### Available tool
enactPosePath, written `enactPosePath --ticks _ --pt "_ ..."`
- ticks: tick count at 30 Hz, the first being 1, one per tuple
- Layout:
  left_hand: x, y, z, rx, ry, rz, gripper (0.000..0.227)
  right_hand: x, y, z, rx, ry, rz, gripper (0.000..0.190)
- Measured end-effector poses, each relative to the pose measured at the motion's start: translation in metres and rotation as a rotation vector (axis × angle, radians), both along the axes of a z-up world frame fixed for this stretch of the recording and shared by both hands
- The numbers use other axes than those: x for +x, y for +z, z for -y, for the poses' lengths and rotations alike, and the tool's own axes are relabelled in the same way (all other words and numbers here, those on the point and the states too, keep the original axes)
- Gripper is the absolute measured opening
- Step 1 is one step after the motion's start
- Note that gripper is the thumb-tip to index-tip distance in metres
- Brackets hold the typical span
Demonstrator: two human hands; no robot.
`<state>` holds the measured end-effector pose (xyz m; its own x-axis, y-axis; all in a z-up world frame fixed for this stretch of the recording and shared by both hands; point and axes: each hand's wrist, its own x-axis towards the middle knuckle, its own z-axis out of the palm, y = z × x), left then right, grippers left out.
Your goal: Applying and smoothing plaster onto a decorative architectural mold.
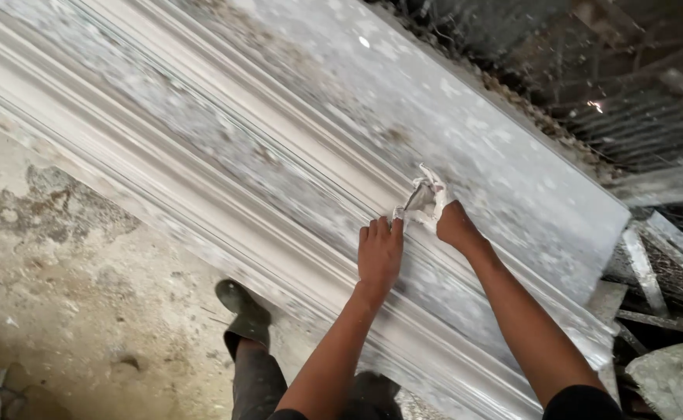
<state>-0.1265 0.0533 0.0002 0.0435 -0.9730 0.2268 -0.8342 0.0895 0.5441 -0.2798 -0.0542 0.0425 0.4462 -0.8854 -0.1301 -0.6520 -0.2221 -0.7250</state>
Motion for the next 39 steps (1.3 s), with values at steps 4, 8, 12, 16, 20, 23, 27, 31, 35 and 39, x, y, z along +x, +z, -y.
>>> enactPosePath --ticks 4,8,12,16,20,23,27,31,35,39 --pt "-0.123 -0.009 -0.047 -0.068 0.042 -0.043 0.032 -0.123 -0.022 -0.035 -0.088 0.045 -0.014 0.09" --pt "-0.23 -0.009 -0.092 -0.046 0.067 -0.057 0.022 -0.225 -0.005 -0.088 -0.119 0.062 -0.017 0.088" --pt "-0.314 -0.003 -0.122 0.025 0.053 -0.053 0.027 -0.304 0.006 -0.111 -0.121 0.087 0.0 0.089" --pt "-0.375 -0.007 -0.149 0.01 -0.01 -0.035 0.026 -0.388 -0.028 -0.135 0.144 -0.047 -0.386 0.073" --pt "-0.418 -0.008 -0.169 0.043 -0.109 -0.035 0.023 -0.452 -0.053 -0.162 0.076 -0.038 -0.144 0.059" --pt "-0.445 -0.004 -0.18 0.036 -0.158 -0.068 0.021 -0.457 0.004 -0.183 0.031 -0.069 -0.209 0.079" --pt "-0.476 -0.017 -0.193 0.06 -0.204 -0.079 0.022 -0.484 -0.028 -0.208 0.519 -0.306 -0.395 0.067" --pt "-0.491 -0.017 -0.199 0.002 -0.248 -0.088 0.025 -0.517 -0.133 -0.248 -0.432 -0.165 -0.214 0.066" --pt "-0.492 -0.008 -0.201 -0.017 -0.294 -0.05 0.029 -0.484 -0.144 -0.279 -0.004 -0.705 0.453 0.078" --pt "-0.503 -0.015 -0.207 0.035 -0.364 -0.027 0.031 -0.508 -0.221 -0.286 0.075 -0.935 0.843 0.076"
